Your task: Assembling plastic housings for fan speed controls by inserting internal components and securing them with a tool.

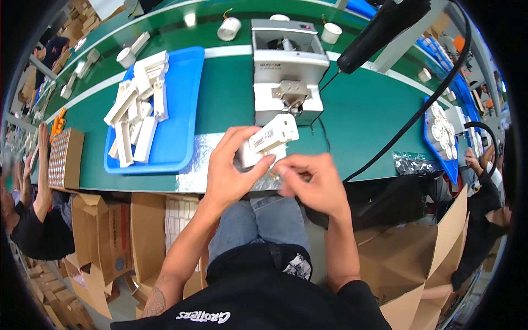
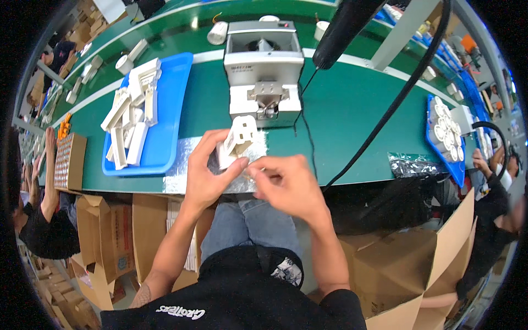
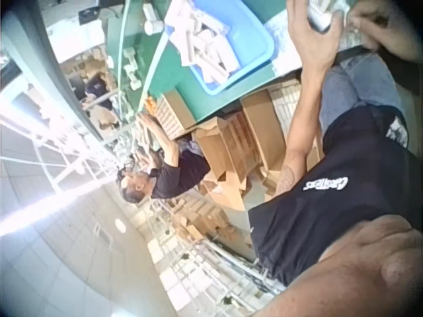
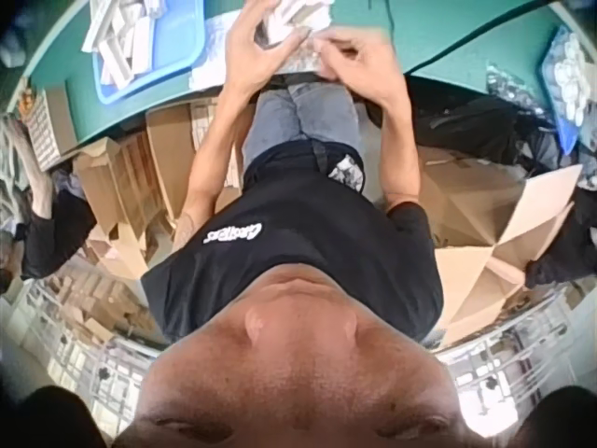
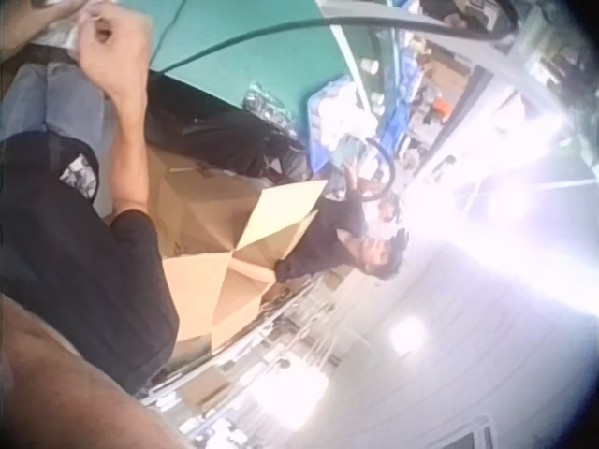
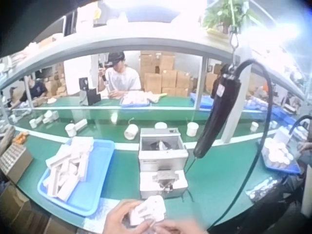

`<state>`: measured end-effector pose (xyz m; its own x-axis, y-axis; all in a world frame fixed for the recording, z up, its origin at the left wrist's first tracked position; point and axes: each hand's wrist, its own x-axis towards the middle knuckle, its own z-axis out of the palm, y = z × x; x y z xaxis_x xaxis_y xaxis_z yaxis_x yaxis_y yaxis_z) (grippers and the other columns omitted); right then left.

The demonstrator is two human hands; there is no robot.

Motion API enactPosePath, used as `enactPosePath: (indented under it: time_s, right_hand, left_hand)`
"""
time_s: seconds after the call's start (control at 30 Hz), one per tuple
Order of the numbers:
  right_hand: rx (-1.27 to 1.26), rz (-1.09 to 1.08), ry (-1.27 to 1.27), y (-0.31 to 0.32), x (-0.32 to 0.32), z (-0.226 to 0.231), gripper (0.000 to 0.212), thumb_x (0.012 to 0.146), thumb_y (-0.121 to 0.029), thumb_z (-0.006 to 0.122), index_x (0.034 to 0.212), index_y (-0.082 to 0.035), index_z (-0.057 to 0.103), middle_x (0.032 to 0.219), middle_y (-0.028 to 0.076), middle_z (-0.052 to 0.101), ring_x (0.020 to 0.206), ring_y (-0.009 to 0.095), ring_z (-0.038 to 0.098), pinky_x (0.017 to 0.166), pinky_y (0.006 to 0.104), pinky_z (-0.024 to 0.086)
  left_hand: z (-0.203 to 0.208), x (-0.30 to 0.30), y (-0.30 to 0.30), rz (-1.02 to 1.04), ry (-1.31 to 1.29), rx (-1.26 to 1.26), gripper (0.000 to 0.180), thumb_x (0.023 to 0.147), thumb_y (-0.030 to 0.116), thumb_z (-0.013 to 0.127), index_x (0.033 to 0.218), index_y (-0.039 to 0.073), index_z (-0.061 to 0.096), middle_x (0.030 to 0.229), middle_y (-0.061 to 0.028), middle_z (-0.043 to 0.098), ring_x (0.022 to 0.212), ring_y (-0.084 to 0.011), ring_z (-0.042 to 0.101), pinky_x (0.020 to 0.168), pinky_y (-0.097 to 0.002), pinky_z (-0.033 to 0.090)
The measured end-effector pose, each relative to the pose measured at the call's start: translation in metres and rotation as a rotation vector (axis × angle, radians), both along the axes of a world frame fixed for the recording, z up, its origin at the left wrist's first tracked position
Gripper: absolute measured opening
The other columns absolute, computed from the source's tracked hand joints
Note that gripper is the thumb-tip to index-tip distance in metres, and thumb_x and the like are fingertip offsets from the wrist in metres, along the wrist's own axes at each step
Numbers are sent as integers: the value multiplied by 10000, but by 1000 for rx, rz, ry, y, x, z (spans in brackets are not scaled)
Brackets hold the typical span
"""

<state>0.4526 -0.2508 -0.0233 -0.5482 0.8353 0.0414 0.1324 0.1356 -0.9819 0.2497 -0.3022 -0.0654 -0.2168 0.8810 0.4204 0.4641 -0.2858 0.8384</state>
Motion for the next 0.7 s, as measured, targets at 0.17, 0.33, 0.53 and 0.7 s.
enactPosePath:
  time_s: [0.17, 0.33, 0.53, 0.7]
  right_hand:
    - [762, -721, 444, 68, -4, 33, 332, 1047, -130, 702, 1322, 25, 600, 960, 22, 689, 901, 128, 681, 830, 295, 569]
    - [539, -283, 637, 152, 2, 73, 422, 1053, -178, 743, 1365, 32, 551, 956, 95, 669, 860, 217, 673, 829, 365, 578]
    - [424, 143, 898, 129, 20, 63, 484, 1118, -359, 613, 1447, -21, 505, 840, 106, 593, 704, 179, 606, 670, 337, 522]
    - [482, 50, 731, 112, -5, 82, 581, 1152, -538, 456, 1489, -66, 488, 794, 102, 561, 579, 157, 552, 570, 324, 493]
  left_hand:
    - [4, 7, 0, -35, -21, -69, 563, 788, 63, 853, 1321, 18, 677, 1231, -129, 687, 1139, -253, 681, 1013, -351, 509]
    - [6, -1, -7, -49, 59, -58, 643, 762, 63, 892, 1359, 18, 658, 1279, -138, 665, 1175, -284, 670, 1045, -373, 509]
    - [-7, -7, -5, -225, -297, -147, 647, 777, 45, 918, 1365, 3, 650, 1315, -128, 652, 1206, -291, 664, 1072, -374, 506]
    - [-4, 3, 11, -152, -115, -103, 632, 782, 59, 930, 1334, -3, 629, 1231, -96, 660, 1171, -206, 651, 1084, -347, 483]
